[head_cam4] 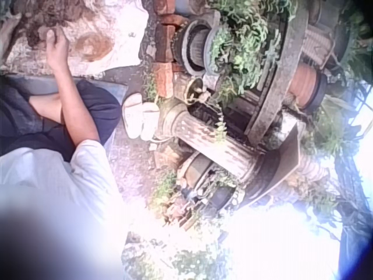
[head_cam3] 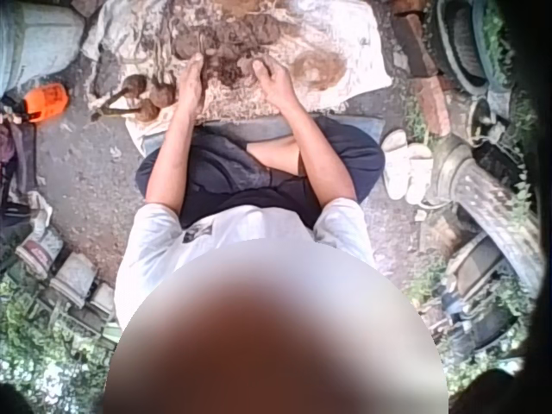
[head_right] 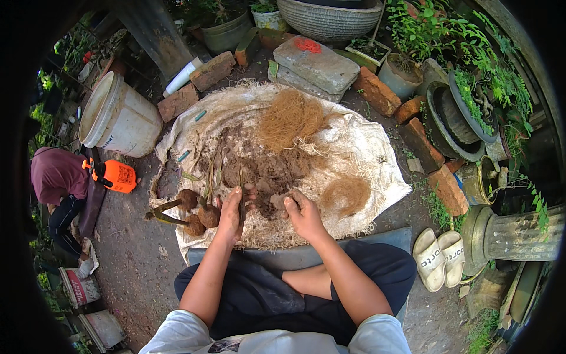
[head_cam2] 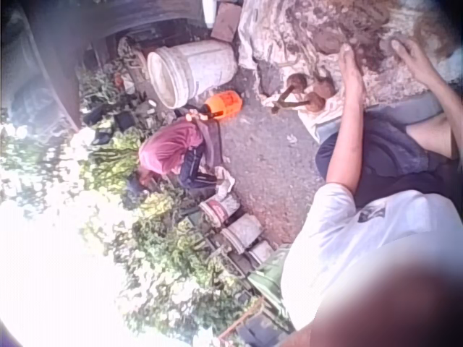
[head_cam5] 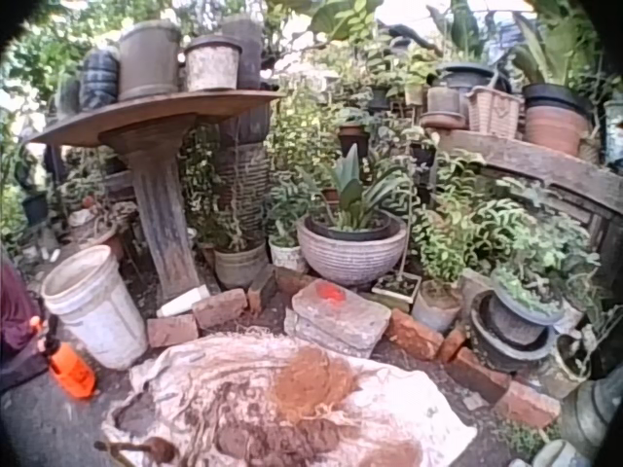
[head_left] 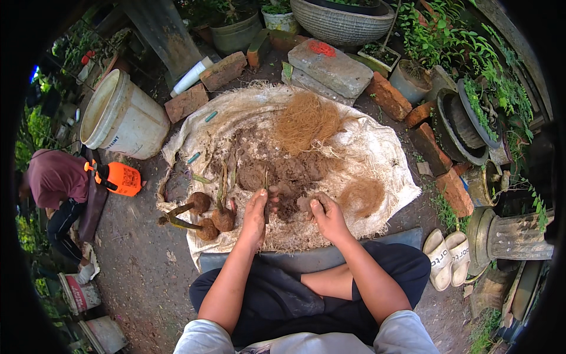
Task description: The person sits on the ground and handles several plant bulbs and soil on a sack. They pick up a bulb, inspect it, and then mix soil with their hands, preparing the material for planting.
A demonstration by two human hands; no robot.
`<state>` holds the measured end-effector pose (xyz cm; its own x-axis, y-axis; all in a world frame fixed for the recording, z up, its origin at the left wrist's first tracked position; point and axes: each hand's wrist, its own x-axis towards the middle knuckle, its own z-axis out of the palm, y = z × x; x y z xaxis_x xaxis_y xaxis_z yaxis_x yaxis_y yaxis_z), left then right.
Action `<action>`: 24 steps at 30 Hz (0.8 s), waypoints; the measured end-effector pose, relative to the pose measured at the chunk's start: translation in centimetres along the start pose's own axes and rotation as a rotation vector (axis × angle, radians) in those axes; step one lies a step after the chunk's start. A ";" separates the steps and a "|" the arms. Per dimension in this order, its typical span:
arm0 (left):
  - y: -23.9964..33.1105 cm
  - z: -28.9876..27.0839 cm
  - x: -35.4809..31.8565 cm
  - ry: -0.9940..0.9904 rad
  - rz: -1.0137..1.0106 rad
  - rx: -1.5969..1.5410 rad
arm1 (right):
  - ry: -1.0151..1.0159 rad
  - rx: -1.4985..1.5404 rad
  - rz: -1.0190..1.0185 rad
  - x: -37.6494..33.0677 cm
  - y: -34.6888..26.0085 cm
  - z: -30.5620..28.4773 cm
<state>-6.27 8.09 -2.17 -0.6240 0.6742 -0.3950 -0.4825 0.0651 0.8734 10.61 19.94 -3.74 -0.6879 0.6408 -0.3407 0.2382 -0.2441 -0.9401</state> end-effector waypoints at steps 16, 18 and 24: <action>-0.2 -0.7 0.3 0.017 0.070 -0.057 | -0.053 0.216 0.060 0.1 0.2 0.8; -0.3 -0.5 0.2 0.007 0.066 -0.057 | -0.076 0.227 0.055 0.0 -0.3 0.7; -0.4 0.2 -0.1 0.017 0.014 -0.022 | -0.098 0.306 -0.004 -0.5 -1.1 0.7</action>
<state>-5.87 8.11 -2.44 -0.6414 0.6622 -0.3875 -0.4868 0.0392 0.8726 10.17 19.38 -2.53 -0.7549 0.5725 -0.3199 0.0282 -0.4591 -0.8879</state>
